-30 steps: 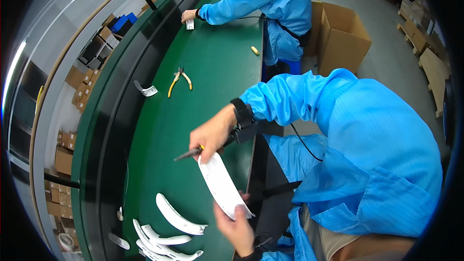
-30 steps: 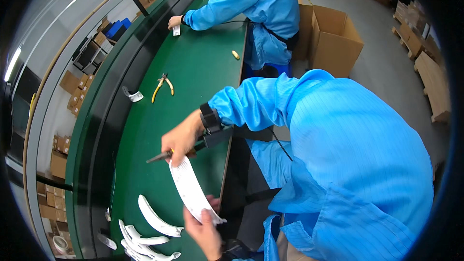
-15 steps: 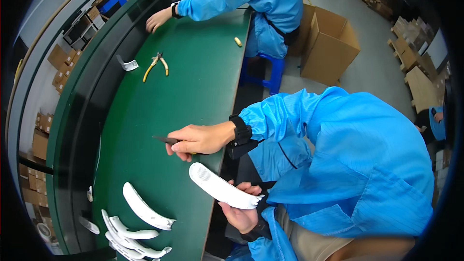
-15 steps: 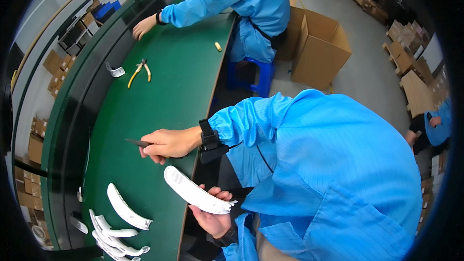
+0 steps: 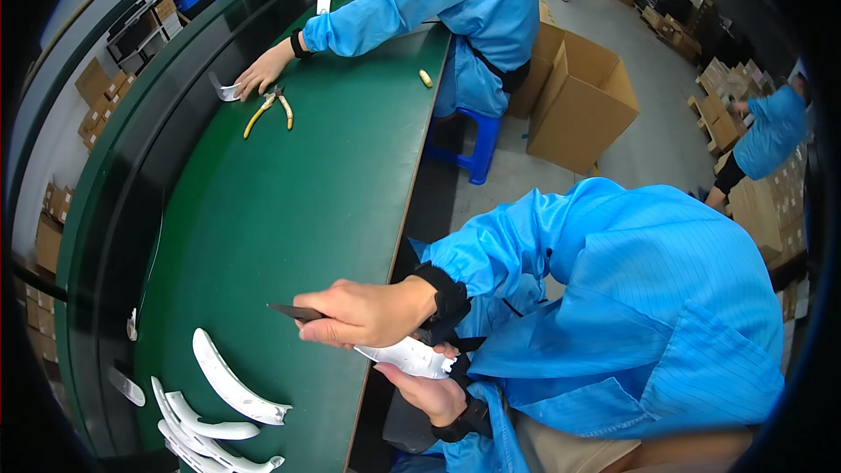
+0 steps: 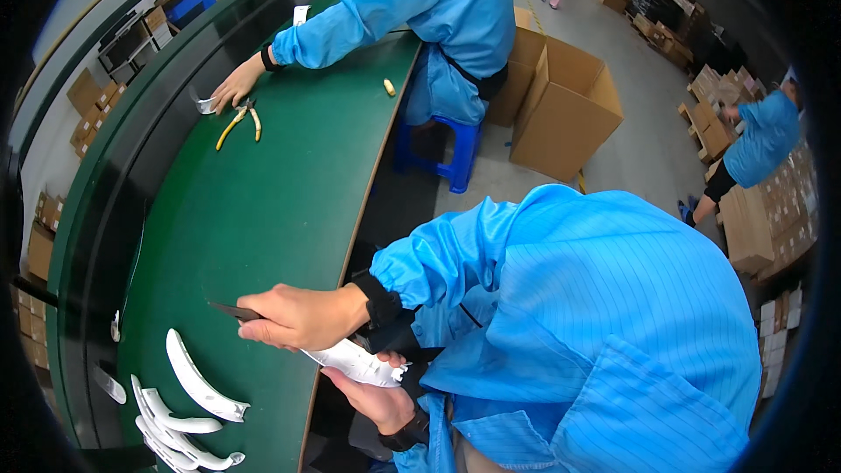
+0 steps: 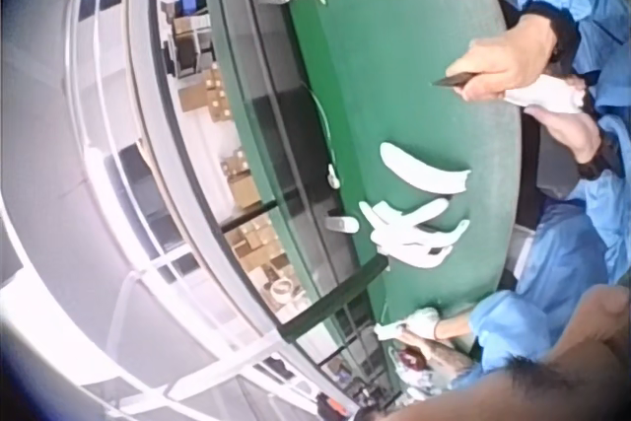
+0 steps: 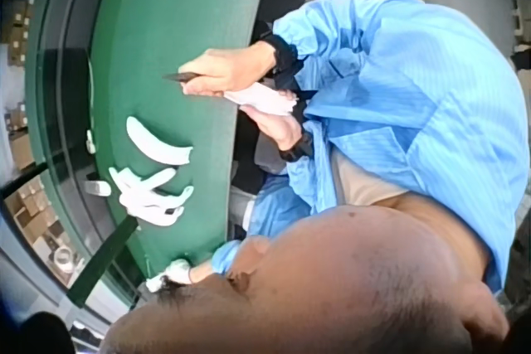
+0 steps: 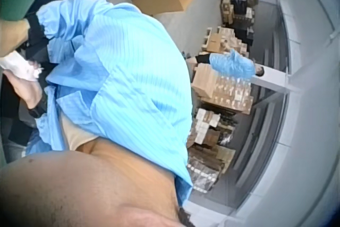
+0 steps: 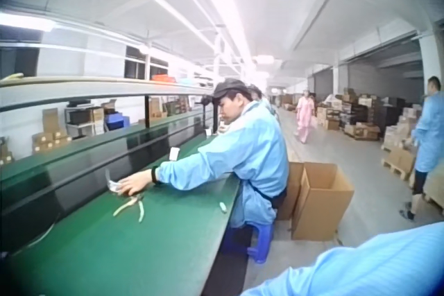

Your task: Using a knife or deburring tool to remove excess material from plastic parts.

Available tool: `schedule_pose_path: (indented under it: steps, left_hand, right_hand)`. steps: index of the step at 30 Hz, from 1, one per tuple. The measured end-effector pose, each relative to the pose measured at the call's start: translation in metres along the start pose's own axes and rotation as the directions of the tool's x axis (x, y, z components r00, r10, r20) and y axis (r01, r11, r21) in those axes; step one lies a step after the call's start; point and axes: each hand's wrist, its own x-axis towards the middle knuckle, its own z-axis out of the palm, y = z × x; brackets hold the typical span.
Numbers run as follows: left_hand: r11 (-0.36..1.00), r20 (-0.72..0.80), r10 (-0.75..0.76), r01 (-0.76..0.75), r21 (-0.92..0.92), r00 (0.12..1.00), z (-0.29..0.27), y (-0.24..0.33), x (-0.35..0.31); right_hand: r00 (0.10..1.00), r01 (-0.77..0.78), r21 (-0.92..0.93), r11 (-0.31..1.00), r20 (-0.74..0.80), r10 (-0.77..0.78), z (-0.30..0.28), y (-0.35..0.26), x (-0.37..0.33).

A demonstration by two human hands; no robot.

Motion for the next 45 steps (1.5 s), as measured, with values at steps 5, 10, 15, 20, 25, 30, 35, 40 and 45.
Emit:
schedule_pose_path:
  steps: [5,10,15,20,25,30,35,40,45]
  left_hand:
    - [1.0,-0.022,0.002,-0.002,0.0,1.0,-0.001,0.001,-0.001]
    - [0.999,0.003,0.013,-0.013,0.034,1.0,0.002,0.004,0.0]
    - [0.998,0.01,0.034,-0.035,0.058,0.999,0.004,0.007,-0.001]
    - [0.992,-0.067,0.071,-0.063,0.109,0.995,-0.001,-0.002,0.002]
    - [0.992,-0.098,0.098,-0.09,0.087,0.99,0.007,-0.003,0.002]
    - [0.995,0.135,0.089,-0.081,-0.064,0.987,-0.005,-0.003,0.004]
    - [0.993,0.23,0.085,-0.063,-0.103,0.97,-0.003,-0.002,0.003]
    - [0.991,0.178,0.133,-0.125,-0.055,0.975,-0.01,-0.008,0.004]
    - [0.989,0.156,0.143,-0.145,-0.002,0.977,-0.015,-0.012,0.007]
  right_hand:
    - [1.0,-0.001,-0.005,1.0,-0.027,0.001,0.004,0.003,0.001]
    - [1.0,0.0,-0.099,0.995,-0.016,-0.002,0.007,0.011,0.002]
    - [0.999,0.007,-0.177,0.984,-0.039,-0.014,0.01,0.009,0.003]
    - [0.998,0.037,-0.214,0.976,-0.042,-0.047,0.017,0.022,0.001]
    - [0.993,0.112,-0.286,0.952,0.013,-0.113,0.022,0.022,0.004]
    - [0.987,0.071,-0.195,0.978,-0.129,-0.097,0.018,0.012,0.016]
    - [0.978,0.002,-0.21,0.978,-0.205,-0.046,0.006,0.001,0.003]
    - [0.974,-0.009,-0.203,0.979,-0.223,-0.037,0.01,0.01,-0.004]
    - [0.972,0.013,-0.184,0.983,-0.23,-0.056,0.012,0.013,-0.005]
